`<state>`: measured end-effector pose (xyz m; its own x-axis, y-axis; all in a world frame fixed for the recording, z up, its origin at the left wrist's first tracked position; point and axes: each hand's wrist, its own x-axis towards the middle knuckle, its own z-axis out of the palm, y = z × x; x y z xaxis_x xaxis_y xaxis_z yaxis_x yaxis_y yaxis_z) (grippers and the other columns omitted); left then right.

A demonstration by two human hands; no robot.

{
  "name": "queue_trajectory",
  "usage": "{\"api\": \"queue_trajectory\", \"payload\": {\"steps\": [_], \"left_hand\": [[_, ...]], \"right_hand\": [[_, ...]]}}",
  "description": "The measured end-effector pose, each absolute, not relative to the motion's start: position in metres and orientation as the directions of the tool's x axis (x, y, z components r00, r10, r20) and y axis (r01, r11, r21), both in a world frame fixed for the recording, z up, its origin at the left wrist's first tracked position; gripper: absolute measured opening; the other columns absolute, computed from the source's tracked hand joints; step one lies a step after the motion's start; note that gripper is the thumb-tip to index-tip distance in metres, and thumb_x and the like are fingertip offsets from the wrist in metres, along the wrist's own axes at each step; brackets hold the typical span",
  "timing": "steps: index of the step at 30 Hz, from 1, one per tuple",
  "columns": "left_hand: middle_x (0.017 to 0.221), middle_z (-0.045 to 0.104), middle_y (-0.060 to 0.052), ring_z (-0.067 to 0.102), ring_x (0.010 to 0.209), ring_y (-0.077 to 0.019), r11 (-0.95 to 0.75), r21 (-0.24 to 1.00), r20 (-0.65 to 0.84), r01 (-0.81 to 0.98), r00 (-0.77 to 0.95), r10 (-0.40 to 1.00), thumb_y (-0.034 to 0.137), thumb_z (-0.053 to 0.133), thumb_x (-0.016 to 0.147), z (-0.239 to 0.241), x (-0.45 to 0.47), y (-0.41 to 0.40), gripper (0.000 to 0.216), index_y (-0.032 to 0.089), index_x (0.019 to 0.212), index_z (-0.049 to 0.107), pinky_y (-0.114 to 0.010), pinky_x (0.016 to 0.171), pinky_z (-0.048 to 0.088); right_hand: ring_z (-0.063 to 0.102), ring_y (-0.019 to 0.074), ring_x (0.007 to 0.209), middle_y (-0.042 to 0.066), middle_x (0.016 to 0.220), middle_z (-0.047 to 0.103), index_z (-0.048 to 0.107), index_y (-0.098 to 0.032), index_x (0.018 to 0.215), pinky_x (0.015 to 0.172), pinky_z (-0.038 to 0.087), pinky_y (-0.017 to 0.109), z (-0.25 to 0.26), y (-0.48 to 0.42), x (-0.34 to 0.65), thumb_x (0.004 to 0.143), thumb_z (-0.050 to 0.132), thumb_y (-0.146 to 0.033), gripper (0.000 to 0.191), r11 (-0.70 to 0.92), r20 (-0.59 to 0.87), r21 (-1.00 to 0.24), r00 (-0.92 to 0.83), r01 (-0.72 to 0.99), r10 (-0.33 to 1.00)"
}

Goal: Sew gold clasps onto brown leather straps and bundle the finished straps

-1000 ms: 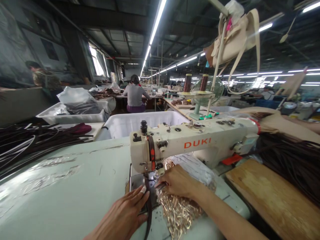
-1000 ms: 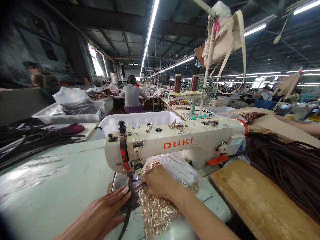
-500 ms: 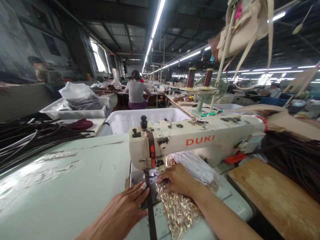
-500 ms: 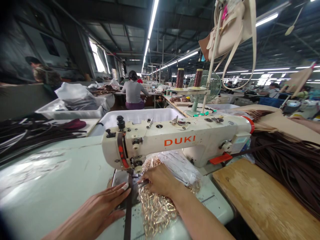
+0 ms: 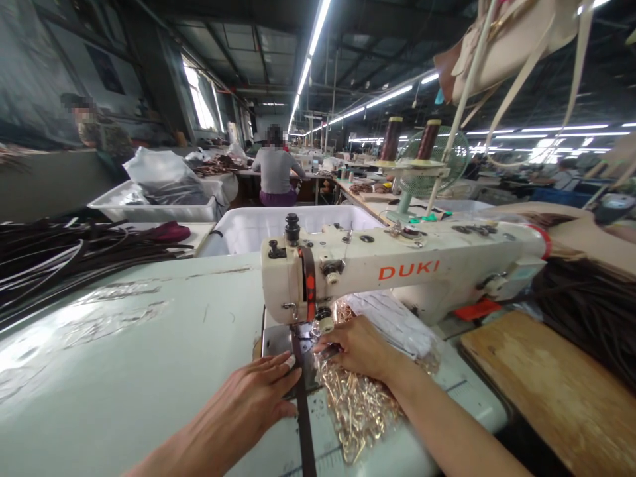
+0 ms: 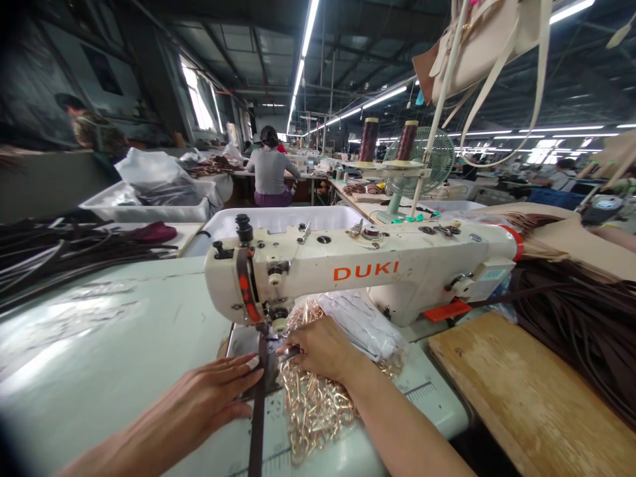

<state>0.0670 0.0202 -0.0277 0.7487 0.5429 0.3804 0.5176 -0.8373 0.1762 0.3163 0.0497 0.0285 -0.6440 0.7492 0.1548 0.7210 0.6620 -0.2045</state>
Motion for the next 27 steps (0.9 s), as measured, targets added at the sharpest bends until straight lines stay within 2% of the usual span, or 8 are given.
{"api": "queue_trajectory", "payload": {"steps": [3, 8, 11, 16, 22, 27], "left_hand": [[0.118, 0.064, -0.015, 0.057, 0.114, -0.0329, -0.817, 0.234, 0.317, 0.528, 0.753, 0.577, 0.052, 0.041, 0.092, -0.023, 0.069, 0.018, 0.053, 0.012, 0.118, 0.063, -0.047, 0.095, 0.052], [0.113, 0.067, -0.013, 0.059, 0.111, -0.0317, -0.822, 0.275, 0.359, 0.498, 0.74, 0.569, 0.051, 0.042, 0.092, -0.025, 0.068, 0.018, 0.05, 0.013, 0.115, 0.065, -0.045, 0.095, 0.053], [0.106, 0.069, -0.013, 0.062, 0.107, -0.0318, -0.834, 0.279, 0.388, 0.476, 0.738, 0.551, 0.053, 0.042, 0.092, -0.022, 0.069, 0.02, 0.05, 0.014, 0.11, 0.067, -0.045, 0.089, 0.056], [0.103, 0.071, -0.009, 0.063, 0.107, -0.0289, -0.816, 0.324, 0.368, 0.48, 0.731, 0.575, 0.051, 0.047, 0.091, -0.014, 0.07, 0.021, 0.043, 0.017, 0.106, 0.068, -0.042, 0.089, 0.056], [0.095, 0.072, -0.006, 0.067, 0.096, -0.0253, -0.857, 0.279, 0.444, 0.434, 0.733, 0.516, 0.041, 0.045, 0.095, -0.011, 0.07, 0.027, 0.035, 0.016, 0.097, 0.068, -0.038, 0.082, 0.056], [0.098, 0.071, -0.006, 0.067, 0.093, -0.0217, -0.883, 0.201, 0.48, 0.424, 0.743, 0.466, 0.034, 0.045, 0.096, -0.004, 0.068, 0.043, 0.029, 0.015, 0.095, 0.067, -0.035, 0.082, 0.054]], "right_hand": [[0.067, 0.0161, 0.079, -0.004, 0.087, 0.073, 0.072, -0.033, 0.099, 0.068, 0.041, 0.024, 0.03, 0.049, 0.315, 0.078, 0.061, -0.021, 0.026, 0.654, 0.139, -0.203, -0.64, 0.729, 0.756], [0.067, 0.0164, 0.082, -0.004, 0.089, 0.073, 0.071, -0.034, 0.101, 0.071, 0.042, 0.024, 0.031, 0.049, 0.314, 0.078, 0.061, -0.022, 0.027, 0.645, 0.106, -0.217, -0.639, 0.732, 0.762], [0.067, 0.0168, 0.084, -0.003, 0.089, 0.073, 0.071, -0.033, 0.101, 0.073, 0.043, 0.025, 0.032, 0.049, 0.314, 0.077, 0.062, -0.02, 0.029, 0.629, 0.081, -0.231, -0.629, 0.742, 0.773], [0.067, 0.0164, 0.082, -0.004, 0.089, 0.073, 0.071, -0.033, 0.1, 0.072, 0.043, 0.025, 0.034, 0.049, 0.314, 0.075, 0.062, -0.02, 0.03, 0.626, 0.087, -0.233, -0.625, 0.744, 0.775], [0.067, 0.016, 0.081, -0.004, 0.088, 0.073, 0.071, -0.035, 0.101, 0.071, 0.042, 0.025, 0.03, 0.049, 0.316, 0.076, 0.061, -0.019, 0.032, 0.633, 0.091, -0.23, -0.631, 0.739, 0.77], [0.067, 0.0165, 0.082, -0.004, 0.088, 0.073, 0.07, -0.034, 0.102, 0.074, 0.042, 0.025, 0.026, 0.051, 0.316, 0.075, 0.061, -0.017, 0.034, 0.631, 0.083, -0.23, -0.631, 0.741, 0.771]]}}
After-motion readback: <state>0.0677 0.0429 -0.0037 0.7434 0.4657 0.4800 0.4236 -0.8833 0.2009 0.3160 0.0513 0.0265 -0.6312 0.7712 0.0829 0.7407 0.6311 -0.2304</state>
